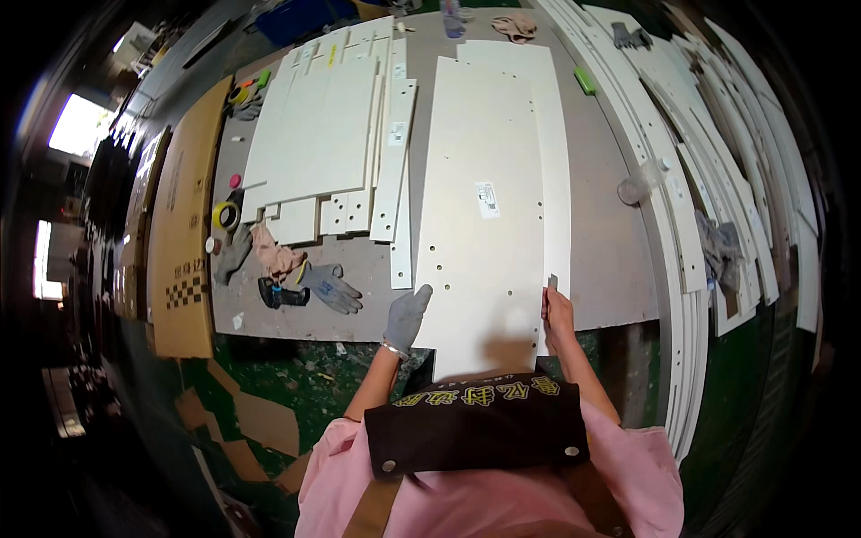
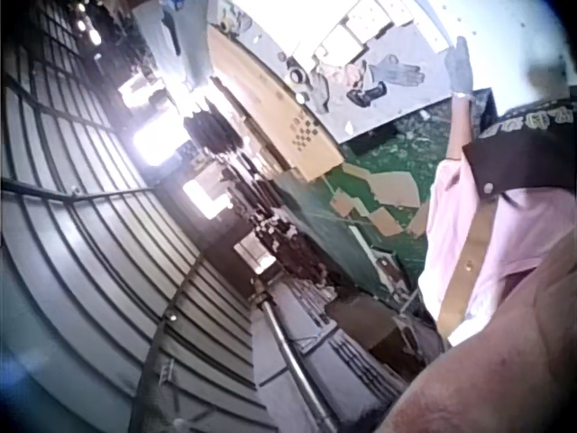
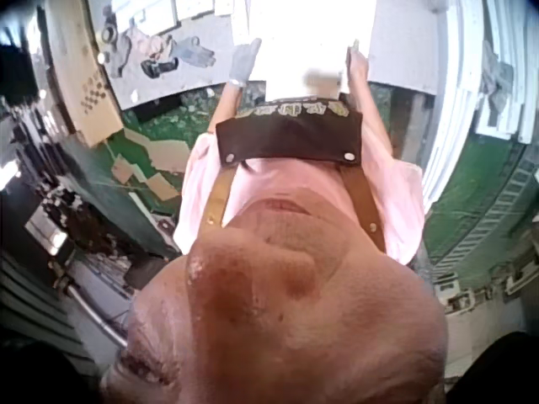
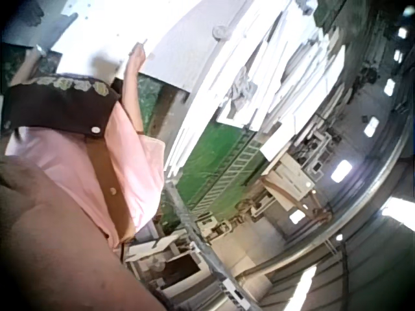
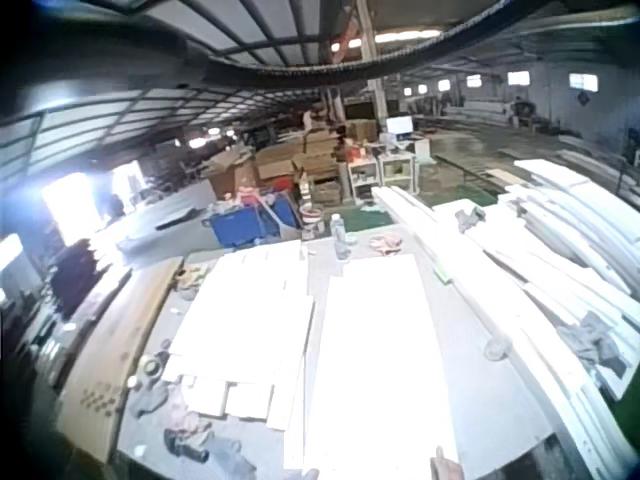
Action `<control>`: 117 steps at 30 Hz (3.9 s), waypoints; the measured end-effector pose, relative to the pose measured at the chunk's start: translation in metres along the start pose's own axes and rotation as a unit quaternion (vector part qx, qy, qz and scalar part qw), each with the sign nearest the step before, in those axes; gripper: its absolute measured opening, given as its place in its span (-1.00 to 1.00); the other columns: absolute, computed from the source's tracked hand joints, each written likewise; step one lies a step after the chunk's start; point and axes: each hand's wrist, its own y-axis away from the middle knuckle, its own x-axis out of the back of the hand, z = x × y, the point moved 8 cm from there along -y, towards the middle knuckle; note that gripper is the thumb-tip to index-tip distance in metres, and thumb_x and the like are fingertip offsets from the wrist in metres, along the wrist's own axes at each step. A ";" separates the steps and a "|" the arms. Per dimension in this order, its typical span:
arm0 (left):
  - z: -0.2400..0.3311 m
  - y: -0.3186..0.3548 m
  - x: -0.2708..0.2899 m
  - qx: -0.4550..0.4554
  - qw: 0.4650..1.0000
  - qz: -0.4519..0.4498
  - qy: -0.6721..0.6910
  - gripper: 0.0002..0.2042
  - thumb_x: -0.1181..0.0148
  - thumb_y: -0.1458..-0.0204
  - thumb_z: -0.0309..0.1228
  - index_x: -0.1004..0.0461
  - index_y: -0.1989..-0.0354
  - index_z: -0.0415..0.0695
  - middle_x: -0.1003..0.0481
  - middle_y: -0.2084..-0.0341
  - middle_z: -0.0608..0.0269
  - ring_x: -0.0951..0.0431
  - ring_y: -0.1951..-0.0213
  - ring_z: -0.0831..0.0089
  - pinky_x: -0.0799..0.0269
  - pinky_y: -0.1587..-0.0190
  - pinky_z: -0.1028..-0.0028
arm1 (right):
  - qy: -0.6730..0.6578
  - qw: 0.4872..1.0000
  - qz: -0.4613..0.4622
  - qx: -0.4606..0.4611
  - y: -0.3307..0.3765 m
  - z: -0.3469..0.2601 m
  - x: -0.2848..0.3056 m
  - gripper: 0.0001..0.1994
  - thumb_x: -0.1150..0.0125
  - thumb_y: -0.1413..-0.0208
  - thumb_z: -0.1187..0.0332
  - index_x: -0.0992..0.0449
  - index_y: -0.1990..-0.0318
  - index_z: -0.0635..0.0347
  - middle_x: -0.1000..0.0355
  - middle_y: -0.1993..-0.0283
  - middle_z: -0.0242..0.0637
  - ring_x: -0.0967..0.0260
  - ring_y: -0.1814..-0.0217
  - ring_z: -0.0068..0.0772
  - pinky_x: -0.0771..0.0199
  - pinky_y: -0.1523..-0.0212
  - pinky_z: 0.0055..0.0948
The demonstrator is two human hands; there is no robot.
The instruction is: The person handles white wooden panels and long strips on a workbench, wiping surfaces with a cloth and arranging pieces. They pick up and align multiple components, preparing them for assembly in a workshop setting.
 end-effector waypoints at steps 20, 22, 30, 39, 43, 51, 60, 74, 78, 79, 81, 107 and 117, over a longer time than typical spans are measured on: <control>-0.167 0.078 0.079 0.227 0.926 0.184 0.237 -0.46 -0.02 -0.25 -0.06 -0.34 0.63 -0.31 -0.20 0.76 0.23 -0.16 0.61 0.46 -0.14 0.51 0.28 | 0.145 0.987 -0.019 0.070 0.023 -0.064 -0.214 -0.65 0.05 -0.34 0.13 -0.46 0.40 0.16 -0.16 0.69 -0.58 0.05 0.79 -0.68 0.11 0.80 -0.54; -0.156 0.070 0.093 0.045 0.984 0.163 0.052 -0.50 -0.02 -0.25 -0.05 -0.46 0.44 -0.35 -0.33 0.69 0.24 -0.28 0.57 0.50 -0.25 0.47 0.34 | 0.151 0.988 -0.036 0.016 0.031 -0.056 -0.214 -0.65 0.04 -0.33 0.12 -0.51 0.27 0.24 -0.20 0.63 -0.56 0.00 0.73 -0.68 0.02 0.73 -0.53; -0.179 0.152 0.032 0.395 0.675 -0.018 0.622 -0.64 -0.02 -0.27 -0.20 -0.45 0.01 -0.28 -0.55 0.27 0.23 -0.56 0.29 0.38 -0.47 0.21 0.39 | 0.150 0.984 -0.037 -0.092 0.076 0.007 -0.174 -0.60 0.06 -0.36 0.17 -0.43 -0.07 0.37 -0.47 0.04 -0.24 -0.39 0.04 -0.47 -0.39 -0.01 -0.46; -0.185 0.151 0.059 0.397 0.733 0.002 0.552 -0.69 -0.02 -0.28 -0.20 -0.44 0.08 -0.22 -0.49 0.45 0.32 -0.47 0.48 0.58 -0.40 0.39 0.56 | 0.153 0.981 -0.033 -0.118 0.087 0.013 -0.192 -0.61 -0.01 -0.34 0.12 -0.47 -0.04 0.29 -0.37 0.32 -0.54 -0.20 0.36 -0.76 -0.23 0.35 -0.69; -0.173 0.144 0.059 0.464 0.633 -0.046 0.618 -0.67 -0.05 -0.26 -0.15 -0.44 0.09 -0.21 -0.48 0.48 0.32 -0.46 0.51 0.55 -0.39 0.42 0.53 | 0.123 0.985 -0.021 -0.116 0.084 0.017 -0.187 -0.62 0.01 -0.35 0.13 -0.47 -0.04 0.29 -0.39 0.30 -0.53 -0.20 0.36 -0.75 -0.23 0.35 -0.69; -0.196 0.151 0.062 0.423 0.653 -0.051 0.626 -0.66 -0.07 -0.25 -0.14 -0.44 0.11 -0.21 -0.46 0.50 0.31 -0.44 0.53 0.54 -0.36 0.45 0.52 | 0.124 0.986 -0.016 -0.113 0.086 0.018 -0.202 -0.62 0.01 -0.35 0.13 -0.47 -0.03 0.30 -0.39 0.30 -0.51 -0.20 0.36 -0.76 -0.24 0.35 -0.69; -0.196 0.144 0.063 0.449 0.712 -0.016 0.540 -0.68 -0.08 -0.23 -0.15 -0.48 0.18 -0.20 -0.48 0.49 0.32 -0.43 0.52 0.55 -0.34 0.45 0.49 | 0.117 0.988 -0.027 -0.099 0.080 0.019 -0.194 -0.69 -0.01 -0.34 0.12 -0.51 0.19 0.20 -0.27 0.51 -0.60 -0.05 0.58 -0.76 -0.02 0.61 -0.67; -0.171 0.048 0.155 0.141 0.921 0.313 0.183 -0.60 -0.01 -0.24 -0.42 -0.26 -0.19 -0.38 -0.31 -0.16 -0.02 -0.30 -0.19 0.20 -0.16 -0.27 0.27 | 0.108 0.975 -0.015 0.195 0.054 -0.042 -0.180 -0.68 -0.01 -0.34 0.25 -0.49 -0.02 0.34 -0.50 0.04 -0.27 -0.40 0.08 -0.57 -0.37 0.02 -0.58; -0.117 0.052 0.054 0.054 0.971 0.104 0.206 -0.58 -0.08 -0.20 -0.37 -0.30 -0.19 -0.29 -0.40 -0.06 0.03 -0.43 -0.06 0.27 -0.31 -0.15 0.31 | 0.219 0.932 0.187 0.219 0.064 -0.058 -0.048 -0.62 0.07 -0.35 0.19 -0.50 -0.04 0.33 -0.49 0.01 -0.08 -0.39 -0.03 -0.24 -0.35 -0.10 -0.36; -0.101 0.048 0.023 0.073 0.980 0.024 0.184 -0.59 -0.07 -0.21 -0.36 -0.31 -0.19 -0.28 -0.42 -0.04 0.04 -0.46 -0.01 0.28 -0.34 -0.10 0.34 | 0.264 0.908 0.222 0.237 0.068 -0.059 -0.024 -0.60 0.09 -0.35 0.18 -0.51 -0.05 0.33 -0.49 0.00 -0.04 -0.39 -0.06 -0.16 -0.35 -0.13 -0.30; -0.114 0.043 -0.060 0.151 0.916 -0.128 0.349 -0.65 -0.05 -0.22 -0.32 -0.37 -0.10 -0.26 -0.44 0.16 0.11 -0.46 0.16 0.39 -0.37 0.09 0.45 | 0.359 0.842 0.282 0.287 0.071 -0.054 0.013 -0.59 0.08 -0.34 0.19 -0.45 -0.13 0.32 -0.42 -0.11 0.00 -0.35 -0.17 -0.10 -0.31 -0.21 -0.26; -0.029 0.082 0.045 0.231 0.971 0.059 0.037 -0.52 -0.26 -0.01 -0.01 -0.47 0.54 -0.29 -0.48 0.57 -0.14 -0.44 0.48 -0.04 -0.35 0.37 0.20 | -0.147 0.985 0.062 -0.068 -0.037 0.103 -0.042 -0.64 0.12 -0.35 0.13 -0.49 0.08 0.24 -0.49 0.21 -0.26 -0.46 0.16 -0.36 -0.46 0.13 -0.33; -0.112 0.124 0.072 0.222 0.931 0.168 0.237 -0.59 -0.22 -0.13 -0.17 -0.52 0.11 -0.34 -0.58 0.30 -0.05 -0.53 0.27 0.37 -0.42 0.18 0.32 | -0.057 0.992 -0.034 0.111 0.020 0.006 -0.159 -0.63 0.02 -0.31 0.15 -0.55 0.18 0.32 -0.49 0.25 -0.30 -0.38 0.22 -0.46 -0.35 0.14 -0.42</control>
